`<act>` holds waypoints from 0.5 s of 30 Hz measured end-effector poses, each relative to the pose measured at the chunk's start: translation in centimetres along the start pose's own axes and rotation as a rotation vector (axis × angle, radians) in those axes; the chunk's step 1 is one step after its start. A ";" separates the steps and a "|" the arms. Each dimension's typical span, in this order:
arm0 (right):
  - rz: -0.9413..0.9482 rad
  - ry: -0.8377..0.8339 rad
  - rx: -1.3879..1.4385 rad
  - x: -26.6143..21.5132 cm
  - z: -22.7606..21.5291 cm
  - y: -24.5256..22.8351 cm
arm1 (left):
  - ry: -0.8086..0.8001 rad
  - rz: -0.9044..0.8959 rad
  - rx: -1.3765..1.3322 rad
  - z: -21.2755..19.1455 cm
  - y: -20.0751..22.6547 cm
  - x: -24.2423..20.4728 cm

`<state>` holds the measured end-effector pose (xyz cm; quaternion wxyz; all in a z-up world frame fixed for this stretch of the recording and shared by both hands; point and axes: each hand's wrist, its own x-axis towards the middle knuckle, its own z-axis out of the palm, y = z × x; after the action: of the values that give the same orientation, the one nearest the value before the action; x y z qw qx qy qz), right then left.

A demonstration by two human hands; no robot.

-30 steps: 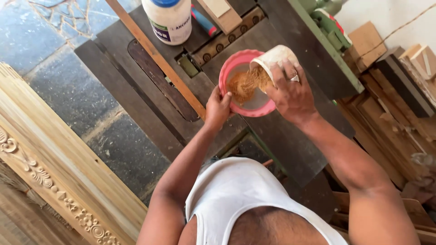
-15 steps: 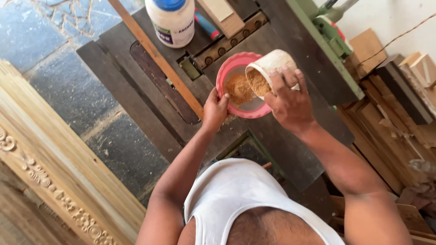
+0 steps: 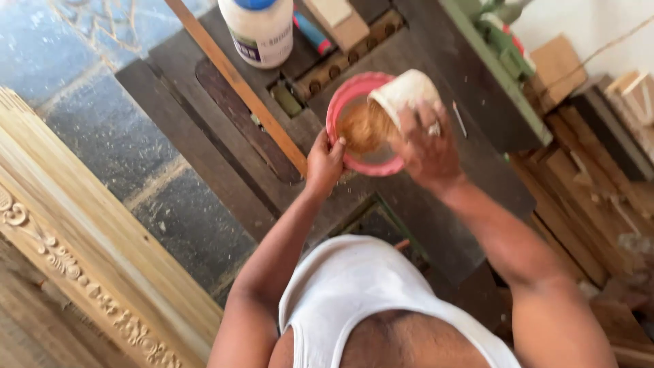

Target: The person pours sawdust from a white container into a pink sieve held over a table saw surface, then shakes the sieve to separate fine particles. The person walks to a nearby shelf, picks up a second container, returns to the table, and repeats the sifting process with additional sawdust.

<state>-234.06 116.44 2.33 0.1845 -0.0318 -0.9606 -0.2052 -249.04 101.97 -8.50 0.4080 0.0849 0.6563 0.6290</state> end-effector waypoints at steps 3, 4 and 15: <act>-0.008 0.001 0.017 -0.3 0.1 0.3 | -0.020 0.075 -0.042 -0.3 -0.8 0.1; -0.016 0.009 0.012 0.1 0.3 1.2 | -0.019 0.044 -0.036 -0.2 -0.7 0.2; 0.047 0.030 0.004 0.6 -0.9 0.9 | -0.040 -0.023 -0.020 -0.5 1.3 -0.7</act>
<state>-234.15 116.85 3.62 0.2038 -0.0511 -0.9571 -0.1994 -249.45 101.42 -7.06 0.4289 0.0859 0.6425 0.6291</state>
